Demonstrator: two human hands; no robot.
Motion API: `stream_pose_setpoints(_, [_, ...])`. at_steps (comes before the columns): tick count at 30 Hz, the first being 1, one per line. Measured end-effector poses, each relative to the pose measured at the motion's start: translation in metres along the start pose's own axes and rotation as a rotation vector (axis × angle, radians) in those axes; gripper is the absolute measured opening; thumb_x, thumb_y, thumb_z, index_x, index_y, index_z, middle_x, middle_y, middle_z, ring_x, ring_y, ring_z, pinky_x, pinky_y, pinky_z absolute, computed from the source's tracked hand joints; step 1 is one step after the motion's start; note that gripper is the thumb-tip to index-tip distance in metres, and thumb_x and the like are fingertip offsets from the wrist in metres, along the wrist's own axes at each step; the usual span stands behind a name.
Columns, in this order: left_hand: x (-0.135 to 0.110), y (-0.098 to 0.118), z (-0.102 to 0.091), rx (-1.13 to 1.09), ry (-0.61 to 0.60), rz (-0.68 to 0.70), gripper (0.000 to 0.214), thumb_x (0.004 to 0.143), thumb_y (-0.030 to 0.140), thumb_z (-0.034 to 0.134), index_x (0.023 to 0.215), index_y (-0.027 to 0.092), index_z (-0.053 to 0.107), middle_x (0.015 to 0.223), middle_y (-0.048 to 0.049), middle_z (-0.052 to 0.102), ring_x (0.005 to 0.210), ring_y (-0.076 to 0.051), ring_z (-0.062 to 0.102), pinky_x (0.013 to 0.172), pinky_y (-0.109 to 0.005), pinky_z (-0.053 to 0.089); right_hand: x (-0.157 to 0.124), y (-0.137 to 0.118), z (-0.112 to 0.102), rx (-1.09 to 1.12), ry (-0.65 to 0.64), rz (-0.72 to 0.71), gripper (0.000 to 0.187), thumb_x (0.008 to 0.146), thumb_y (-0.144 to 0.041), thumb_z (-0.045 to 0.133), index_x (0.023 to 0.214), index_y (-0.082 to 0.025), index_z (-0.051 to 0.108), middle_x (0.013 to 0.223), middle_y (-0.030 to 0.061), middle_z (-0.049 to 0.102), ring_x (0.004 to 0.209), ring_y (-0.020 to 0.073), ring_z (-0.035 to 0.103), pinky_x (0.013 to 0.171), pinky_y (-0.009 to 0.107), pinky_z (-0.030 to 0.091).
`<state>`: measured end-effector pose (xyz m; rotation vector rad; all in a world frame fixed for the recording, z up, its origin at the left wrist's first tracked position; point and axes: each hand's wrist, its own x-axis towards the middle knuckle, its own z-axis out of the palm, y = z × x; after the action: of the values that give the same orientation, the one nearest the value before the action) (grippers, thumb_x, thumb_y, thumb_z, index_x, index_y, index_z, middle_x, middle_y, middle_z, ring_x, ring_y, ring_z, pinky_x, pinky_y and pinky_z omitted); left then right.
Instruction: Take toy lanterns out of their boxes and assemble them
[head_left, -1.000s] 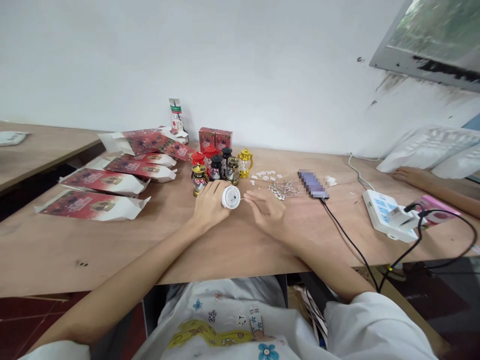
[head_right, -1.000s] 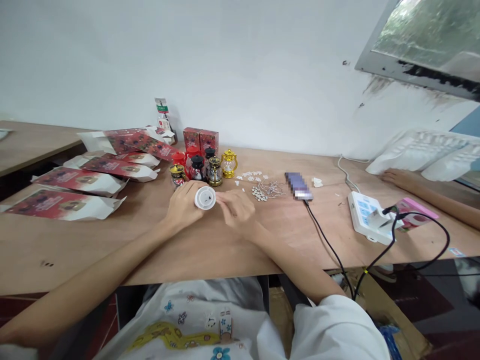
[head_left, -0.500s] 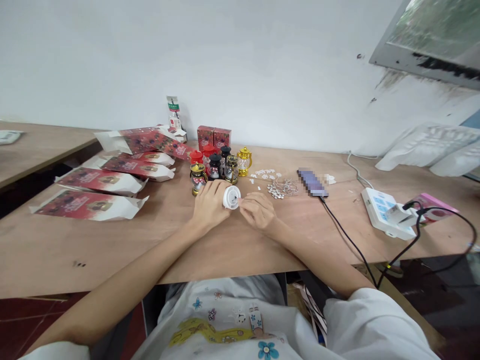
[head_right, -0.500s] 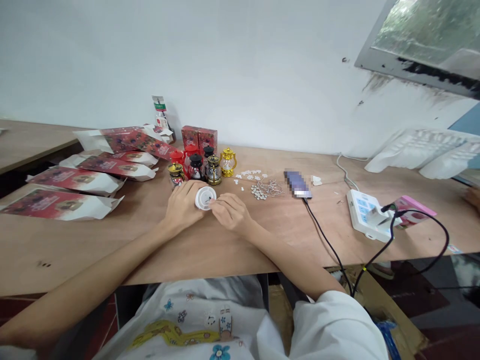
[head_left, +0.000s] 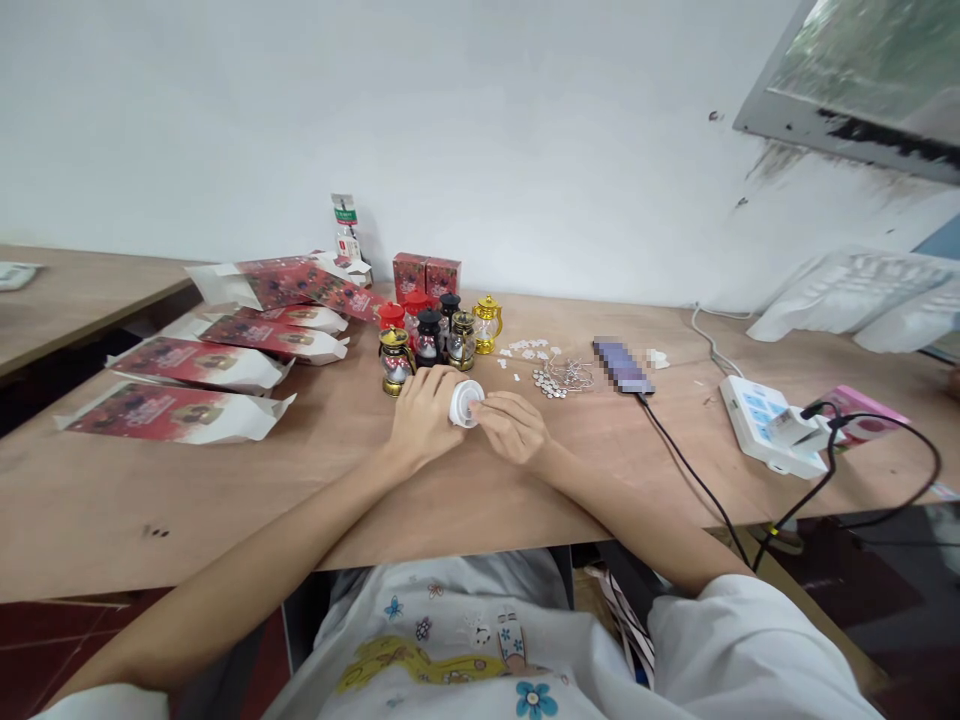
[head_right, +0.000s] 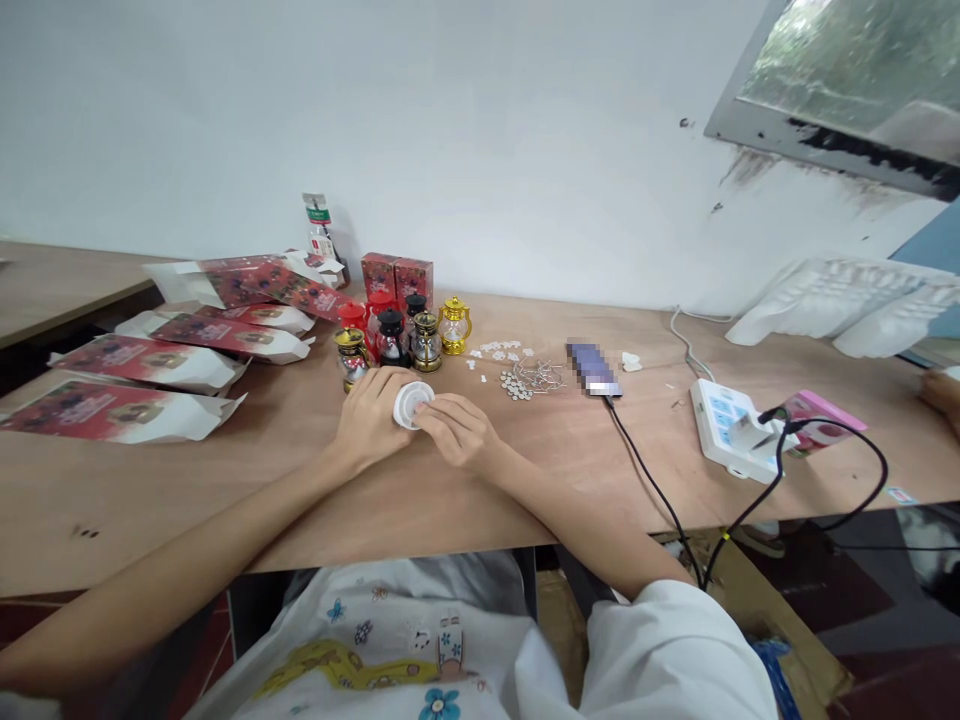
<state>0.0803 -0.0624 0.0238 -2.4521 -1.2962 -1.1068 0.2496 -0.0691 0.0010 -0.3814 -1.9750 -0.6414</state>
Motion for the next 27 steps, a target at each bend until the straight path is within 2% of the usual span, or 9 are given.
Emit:
stream_pose_setpoints(6, [0.005, -0.005, -0.001, -0.112, 0.089, -0.106, 0.022, 0.071, 0.02, 0.056, 0.093, 0.018, 0.054, 0.094, -0.0072, 0.062, 0.089, -0.024, 0.058, 0.077, -0.035, 0.046, 0.004, -0.007, 0.0, 0.046, -0.095, 0.104, 0.046, 0.089, -0.014, 0.044, 0.134, -0.014, 0.036, 0.12, 0.0144, 0.063, 0.116, 0.0188, 0.056, 0.092, 0.037, 0.053])
stream_pose_setpoints(8, [0.007, -0.007, -0.002, -0.113, 0.115, -0.112, 0.022, 0.071, 0.021, 0.056, 0.093, 0.019, 0.054, 0.094, -0.0072, 0.062, 0.09, -0.024, 0.058, 0.077, -0.034, 0.047, 0.005, 0.004, -0.003, 0.042, -0.112, 0.164, 0.044, 0.088, -0.016, 0.043, 0.132, -0.015, 0.037, 0.123, 0.0152, 0.06, 0.118, 0.0198, 0.055, 0.093, 0.039, 0.051])
stream_pose_setpoints(10, [0.008, -0.008, -0.004, -0.109, 0.128, -0.12, 0.024, 0.07, 0.021, 0.057, 0.094, 0.019, 0.054, 0.095, -0.0073, 0.062, 0.09, -0.024, 0.059, 0.077, -0.034, 0.047, 0.002, 0.024, -0.011, -0.053, -0.155, 0.291, 0.035, 0.089, -0.017, 0.042, 0.124, -0.014, 0.046, 0.119, 0.0155, 0.062, 0.114, 0.0214, 0.056, 0.092, 0.04, 0.048])
stream_pose_setpoints(12, [0.008, -0.009, -0.005, -0.111, 0.123, -0.133, 0.024, 0.07, 0.021, 0.057, 0.094, 0.019, 0.054, 0.095, -0.0072, 0.062, 0.09, -0.024, 0.059, 0.076, -0.034, 0.047, -0.003, 0.05, -0.022, -0.235, -0.286, 0.478, 0.028, 0.089, -0.017, 0.039, 0.111, -0.012, 0.056, 0.107, 0.0156, 0.066, 0.104, 0.0238, 0.06, 0.091, 0.041, 0.046])
stream_pose_setpoints(14, [0.008, -0.008, -0.005, -0.119, 0.113, -0.14, 0.023, 0.069, 0.021, 0.057, 0.092, 0.019, 0.053, 0.094, -0.0069, 0.062, 0.09, -0.024, 0.059, 0.076, -0.034, 0.047, -0.01, 0.077, -0.034, -0.411, -0.504, 0.696, 0.028, 0.089, -0.019, 0.039, 0.103, -0.011, 0.062, 0.099, 0.0162, 0.068, 0.1, 0.0271, 0.059, 0.09, 0.042, 0.042])
stream_pose_setpoints(17, [0.008, -0.008, -0.006, -0.131, 0.108, -0.135, 0.022, 0.07, 0.021, 0.057, 0.092, 0.019, 0.053, 0.094, -0.0066, 0.062, 0.089, -0.023, 0.059, 0.075, -0.033, 0.047, -0.02, 0.105, -0.05, -0.49, -0.786, 0.895, 0.026, 0.087, -0.022, 0.044, 0.095, -0.013, 0.067, 0.099, 0.0146, 0.068, 0.1, 0.0276, 0.058, 0.087, 0.037, 0.04])
stream_pose_setpoints(19, [0.009, -0.008, -0.006, -0.131, 0.111, -0.131, 0.022, 0.07, 0.022, 0.058, 0.092, 0.02, 0.053, 0.094, -0.0064, 0.062, 0.089, -0.023, 0.06, 0.075, -0.033, 0.047, -0.024, 0.112, -0.055, -0.474, -0.891, 0.944, 0.026, 0.086, -0.024, 0.045, 0.094, -0.015, 0.069, 0.102, 0.0127, 0.068, 0.1, 0.0253, 0.058, 0.084, 0.033, 0.04])
stream_pose_setpoints(21, [0.009, -0.008, -0.006, -0.127, 0.113, -0.128, 0.022, 0.07, 0.023, 0.058, 0.092, 0.02, 0.054, 0.094, -0.0064, 0.062, 0.089, -0.023, 0.059, 0.075, -0.033, 0.047, -0.025, 0.112, -0.055, -0.459, -0.94, 0.948, 0.028, 0.087, -0.027, 0.045, 0.095, -0.017, 0.07, 0.105, 0.0114, 0.068, 0.1, 0.0233, 0.059, 0.082, 0.03, 0.039])
stream_pose_setpoints(27, [0.009, -0.008, -0.007, -0.104, 0.109, -0.123, 0.021, 0.071, 0.023, 0.058, 0.092, 0.02, 0.054, 0.094, -0.0065, 0.063, 0.089, -0.023, 0.06, 0.075, -0.033, 0.047, -0.016, 0.1, -0.05, -0.531, -1.088, 0.947, 0.029, 0.086, -0.028, 0.045, 0.087, -0.014, 0.07, 0.093, 0.0144, 0.07, 0.09, 0.0254, 0.063, 0.079, 0.032, 0.039])
